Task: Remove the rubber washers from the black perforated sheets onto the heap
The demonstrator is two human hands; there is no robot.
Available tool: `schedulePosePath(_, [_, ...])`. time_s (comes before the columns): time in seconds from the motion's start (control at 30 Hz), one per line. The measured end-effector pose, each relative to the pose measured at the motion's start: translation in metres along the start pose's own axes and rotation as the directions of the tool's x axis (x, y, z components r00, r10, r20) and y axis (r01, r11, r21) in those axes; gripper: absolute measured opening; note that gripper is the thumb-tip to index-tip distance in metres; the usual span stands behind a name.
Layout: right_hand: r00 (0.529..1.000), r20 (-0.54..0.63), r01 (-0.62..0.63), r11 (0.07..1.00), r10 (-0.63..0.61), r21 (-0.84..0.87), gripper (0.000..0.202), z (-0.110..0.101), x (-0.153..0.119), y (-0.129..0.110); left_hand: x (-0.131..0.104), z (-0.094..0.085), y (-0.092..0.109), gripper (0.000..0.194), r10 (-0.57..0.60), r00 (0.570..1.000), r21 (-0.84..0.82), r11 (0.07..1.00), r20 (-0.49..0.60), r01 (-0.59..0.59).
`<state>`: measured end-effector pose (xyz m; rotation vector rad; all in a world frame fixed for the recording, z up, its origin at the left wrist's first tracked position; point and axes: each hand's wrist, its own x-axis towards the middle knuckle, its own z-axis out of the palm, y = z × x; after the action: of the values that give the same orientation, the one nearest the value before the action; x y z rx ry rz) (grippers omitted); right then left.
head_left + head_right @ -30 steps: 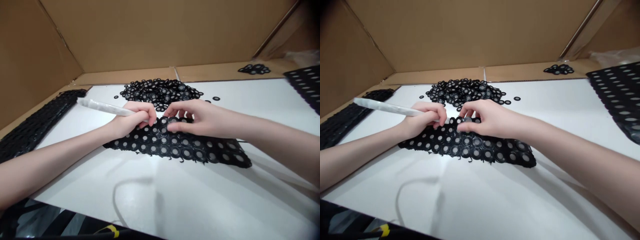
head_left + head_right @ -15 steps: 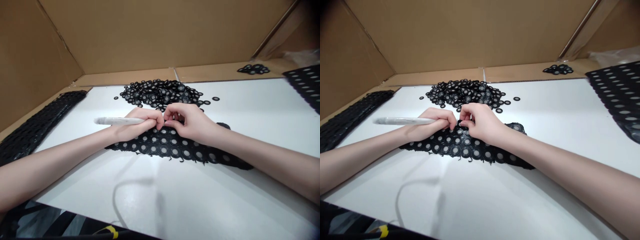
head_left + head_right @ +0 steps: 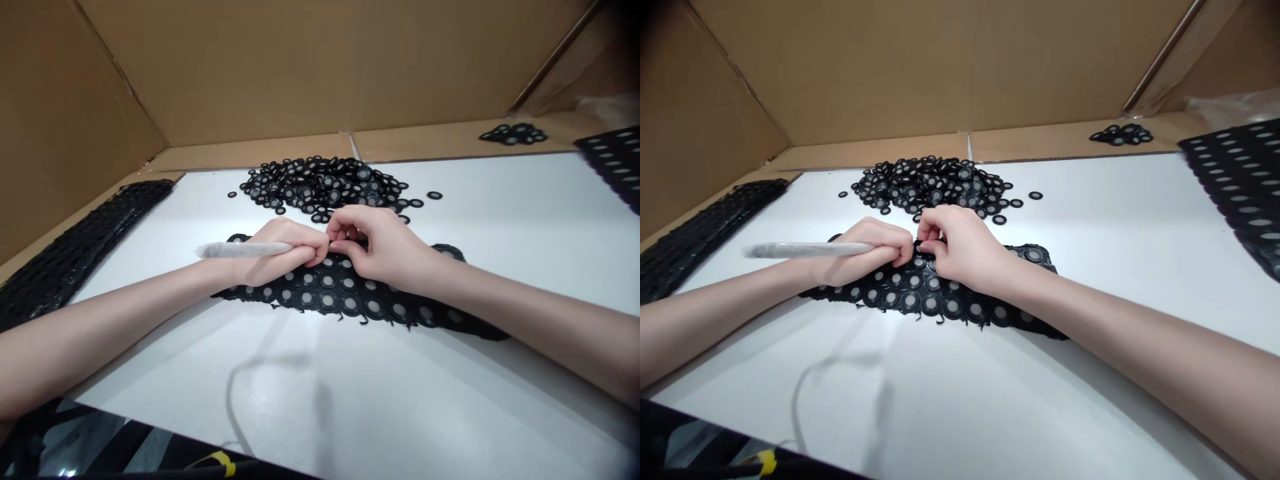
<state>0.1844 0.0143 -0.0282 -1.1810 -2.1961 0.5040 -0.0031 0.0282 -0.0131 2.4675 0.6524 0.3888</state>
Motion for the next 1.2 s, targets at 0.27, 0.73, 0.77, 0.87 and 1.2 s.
schedulePosePath(0.27, [0.999,0.052,-0.007,1.0,0.006,0.023,0.011,-0.005,-0.007,0.001,-0.006,-0.004,0.001,0.02,-0.186,0.963,-0.269,0.954,-0.194,0.13])
schedulePosePath(0.73, [0.991,0.13,-0.064,0.964,0.031,0.257,0.022,-0.01,-0.004,-0.002,-0.011,0.002,0.011,0.024,-0.009,0.995,-0.114,0.994,-0.098,-0.002])
schedulePosePath(0.77, [0.991,0.133,-0.068,0.965,0.035,0.255,0.022,-0.01,-0.004,-0.002,-0.01,0.002,0.011,0.024,-0.001,0.997,-0.109,0.994,-0.083,-0.008])
schedulePosePath(0.87, [0.989,0.142,-0.08,0.968,0.046,0.239,0.022,-0.011,-0.004,-0.005,-0.009,-0.002,0.012,0.025,0.007,1.0,-0.097,0.995,-0.006,-0.008])
schedulePosePath(1.2, [0.977,0.214,-0.04,0.992,0.015,0.116,0.033,-0.016,-0.007,-0.004,-0.01,-0.001,0.012,0.027,0.03,0.999,-0.076,0.997,0.035,-0.027])
